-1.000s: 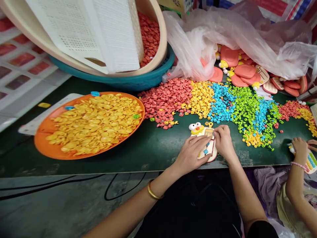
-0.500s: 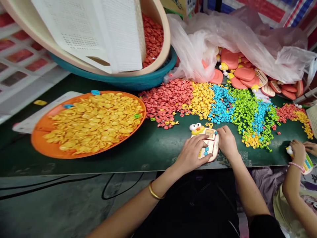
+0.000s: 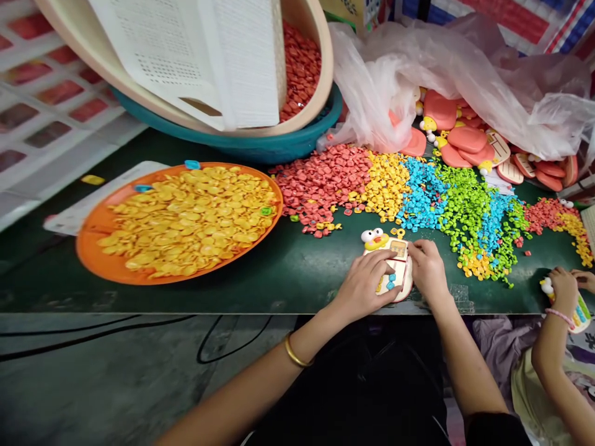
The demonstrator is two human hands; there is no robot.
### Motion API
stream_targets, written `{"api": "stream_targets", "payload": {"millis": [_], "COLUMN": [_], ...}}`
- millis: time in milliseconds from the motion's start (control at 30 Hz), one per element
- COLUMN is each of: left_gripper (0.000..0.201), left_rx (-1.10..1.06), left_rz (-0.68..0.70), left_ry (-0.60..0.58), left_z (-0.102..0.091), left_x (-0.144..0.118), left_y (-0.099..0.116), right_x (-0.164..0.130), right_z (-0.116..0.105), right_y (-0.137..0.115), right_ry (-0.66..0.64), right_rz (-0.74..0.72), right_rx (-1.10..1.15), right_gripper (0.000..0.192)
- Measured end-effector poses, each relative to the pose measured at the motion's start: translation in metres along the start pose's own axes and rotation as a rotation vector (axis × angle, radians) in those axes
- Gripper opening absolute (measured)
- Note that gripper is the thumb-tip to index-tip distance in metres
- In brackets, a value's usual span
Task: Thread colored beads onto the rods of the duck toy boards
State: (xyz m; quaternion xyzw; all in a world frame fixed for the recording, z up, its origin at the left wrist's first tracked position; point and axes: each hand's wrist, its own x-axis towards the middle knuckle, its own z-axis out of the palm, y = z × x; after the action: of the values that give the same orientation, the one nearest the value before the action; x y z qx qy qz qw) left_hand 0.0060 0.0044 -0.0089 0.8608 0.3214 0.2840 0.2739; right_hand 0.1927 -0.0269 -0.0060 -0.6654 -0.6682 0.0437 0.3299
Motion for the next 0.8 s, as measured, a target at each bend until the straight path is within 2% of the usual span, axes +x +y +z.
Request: {"api": "stream_targets", "payload": {"millis": [133, 200, 300, 367, 433, 500, 567, 667, 800], "left_gripper": [0.027, 0.038, 0.057, 0.057, 0.051, 0.049, 0.052, 0.054, 0.046], "left_rx": [0.021, 0.052, 0.116, 0.160, 0.183, 0.178, 0.167, 0.177, 0.154], "left_rz": [-0.007, -0.009, 0.019, 0.052, 0.077, 0.112, 0.155, 0.214, 0.310], "left_ry": [0.000, -0.005, -0.058, -0.101, -0.098, -0.071, -0.052, -0.065, -0.116], "left_z": [0.001, 0.001, -0.001, -0.002, -0.002, -0.001, -0.001, 0.000, 0.001], "left_x": [-0.001, -0.001, 0.001, 0.001, 0.001, -0.001, -0.002, -0.002, 0.000], "left_y": [-0.001, -0.001, -0.001, 0.000, 0.000, -0.001, -0.002, -0.001, 0.000], "right_x": [-0.014, -0.015, 0.007, 0.030, 0.050, 0.058, 0.053, 0.032, 0.017], "right_z": [-0.006, -0.004, 0.003, 0.009, 0.012, 0.010, 0.006, -0.002, 0.003], "right_y": [-0.007, -0.009, -0.001, 0.011, 0.022, 0.029, 0.031, 0.027, 0.018], "right_ry": [-0.091, -0.103, -0.021, 0.035, 0.002, -0.065, -0.072, -0.073, -0.061], "right_rz": [-0.058, -0.064, -0.017, 0.053, 0.096, 0.098, 0.132, 0.265, 0.407], "right_rx": [0.079, 0.143, 0.183, 0.117, 0.042, 0.033, 0.109, 0.322, 0.490], "right_gripper": [0.029, 0.030, 0.029, 0.026, 0.023, 0.022, 0.019, 0.015, 0.015]}}
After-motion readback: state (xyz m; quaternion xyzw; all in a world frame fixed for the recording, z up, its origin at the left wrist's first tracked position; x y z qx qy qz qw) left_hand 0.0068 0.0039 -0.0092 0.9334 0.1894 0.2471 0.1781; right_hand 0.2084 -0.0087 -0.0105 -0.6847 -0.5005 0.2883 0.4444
